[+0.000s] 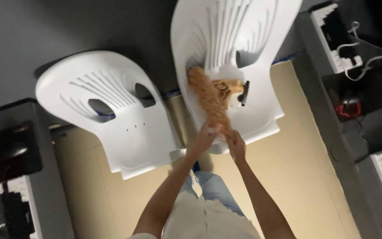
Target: The person cleans a stack of white plastic chairs in a room with computer setups. They use a duster to wipe the seats and backs of the chairs, then move each cleaned chair to a designated spot under a desk. The process is repeated for multiple chairs in the stack.
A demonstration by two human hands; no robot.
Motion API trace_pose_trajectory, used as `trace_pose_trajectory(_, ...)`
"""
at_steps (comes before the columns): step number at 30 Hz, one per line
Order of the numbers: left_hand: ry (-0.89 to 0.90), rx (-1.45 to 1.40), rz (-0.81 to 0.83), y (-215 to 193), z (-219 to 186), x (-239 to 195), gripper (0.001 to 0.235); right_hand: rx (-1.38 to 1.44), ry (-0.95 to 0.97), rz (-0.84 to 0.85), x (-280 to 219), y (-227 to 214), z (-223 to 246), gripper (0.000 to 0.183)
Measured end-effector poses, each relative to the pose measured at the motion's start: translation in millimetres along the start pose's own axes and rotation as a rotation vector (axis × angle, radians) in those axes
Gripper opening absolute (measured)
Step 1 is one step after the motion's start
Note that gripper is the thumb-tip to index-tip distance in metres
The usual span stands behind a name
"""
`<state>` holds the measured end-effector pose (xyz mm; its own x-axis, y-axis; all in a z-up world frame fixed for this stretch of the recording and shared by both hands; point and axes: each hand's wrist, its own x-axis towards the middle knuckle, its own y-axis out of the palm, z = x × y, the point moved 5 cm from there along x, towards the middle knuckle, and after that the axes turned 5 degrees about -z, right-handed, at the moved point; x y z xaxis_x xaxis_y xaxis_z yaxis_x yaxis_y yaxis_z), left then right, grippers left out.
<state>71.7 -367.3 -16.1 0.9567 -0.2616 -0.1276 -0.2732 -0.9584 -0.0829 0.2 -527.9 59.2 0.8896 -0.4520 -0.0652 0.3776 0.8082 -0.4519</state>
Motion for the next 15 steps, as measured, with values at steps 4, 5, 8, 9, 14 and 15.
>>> trace_pose_trajectory(4,0.011,0.088,0.018,-21.4,-20.4,5.4,0.054,-0.272,-0.01,0.071,45.9,27.6,-9.0,0.034)
trace_pose_trajectory(5,-0.027,0.06,0.028,-27.7,-23.0,2.6,0.055,-0.411,-0.206,-0.021,49.2,27.5,9.3,0.04)
trace_pose_trajectory(8,-0.086,-0.057,0.027,-47.1,7.7,-10.5,0.054,-0.459,-0.397,-0.127,33.9,28.4,71.0,0.048)
trace_pose_trajectory(9,-0.095,-0.143,0.016,-55.8,23.7,-14.9,0.053,-0.369,-0.394,-0.149,28.1,29.3,94.6,0.05)
trace_pose_trajectory(14,-0.101,-0.195,-0.111,-124.9,35.9,-46.8,0.048,-0.151,-0.648,0.16,-22.4,118.1,104.4,0.044)
trace_pose_trajectory(15,-0.125,-0.191,-0.14,-142.1,36.2,-50.9,0.045,-0.133,-0.687,0.303,-30.7,145.5,97.5,0.041)
